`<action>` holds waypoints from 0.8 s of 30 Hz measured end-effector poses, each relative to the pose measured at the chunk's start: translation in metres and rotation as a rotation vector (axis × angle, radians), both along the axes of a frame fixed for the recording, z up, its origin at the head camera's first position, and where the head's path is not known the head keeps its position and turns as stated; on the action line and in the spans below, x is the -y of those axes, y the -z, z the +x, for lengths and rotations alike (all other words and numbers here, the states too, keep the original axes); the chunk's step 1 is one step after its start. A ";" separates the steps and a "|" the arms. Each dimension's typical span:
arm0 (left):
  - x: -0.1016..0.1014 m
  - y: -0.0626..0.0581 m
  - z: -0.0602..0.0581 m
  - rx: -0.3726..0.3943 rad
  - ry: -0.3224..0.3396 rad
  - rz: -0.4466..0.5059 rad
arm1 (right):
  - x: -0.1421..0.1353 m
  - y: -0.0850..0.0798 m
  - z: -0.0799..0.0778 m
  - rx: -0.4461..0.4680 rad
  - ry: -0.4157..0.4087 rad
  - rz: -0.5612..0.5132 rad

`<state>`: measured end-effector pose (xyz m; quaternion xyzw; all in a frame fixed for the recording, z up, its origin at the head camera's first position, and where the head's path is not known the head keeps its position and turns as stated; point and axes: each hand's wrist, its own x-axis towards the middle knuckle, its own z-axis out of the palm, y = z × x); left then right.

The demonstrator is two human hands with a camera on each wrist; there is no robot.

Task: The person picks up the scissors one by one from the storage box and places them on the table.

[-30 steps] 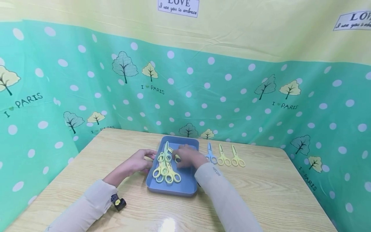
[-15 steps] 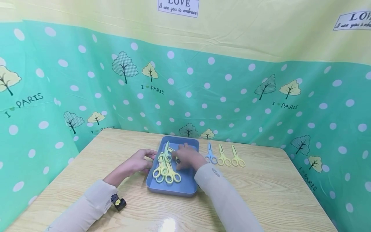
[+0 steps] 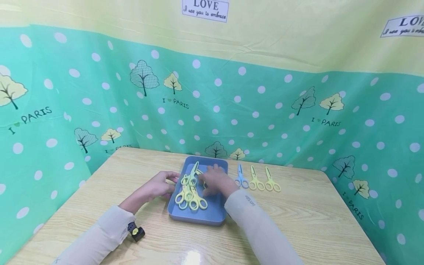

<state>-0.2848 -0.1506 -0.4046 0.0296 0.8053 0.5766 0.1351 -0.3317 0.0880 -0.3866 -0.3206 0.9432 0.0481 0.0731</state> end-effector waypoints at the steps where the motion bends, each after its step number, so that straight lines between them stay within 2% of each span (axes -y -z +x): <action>1: 0.000 0.000 0.000 0.001 -0.001 0.000 | 0.000 0.000 0.001 -0.004 -0.002 -0.004; 7: 0.000 0.000 -0.001 0.007 -0.001 -0.014 | 0.001 -0.002 0.008 0.007 -0.007 -0.022; 14: -0.001 -0.001 0.000 0.013 -0.001 -0.006 | 0.002 -0.001 0.014 0.032 0.001 0.013; 24: 0.000 -0.001 0.001 0.008 -0.007 -0.014 | 0.000 -0.012 0.019 -0.023 -0.022 0.042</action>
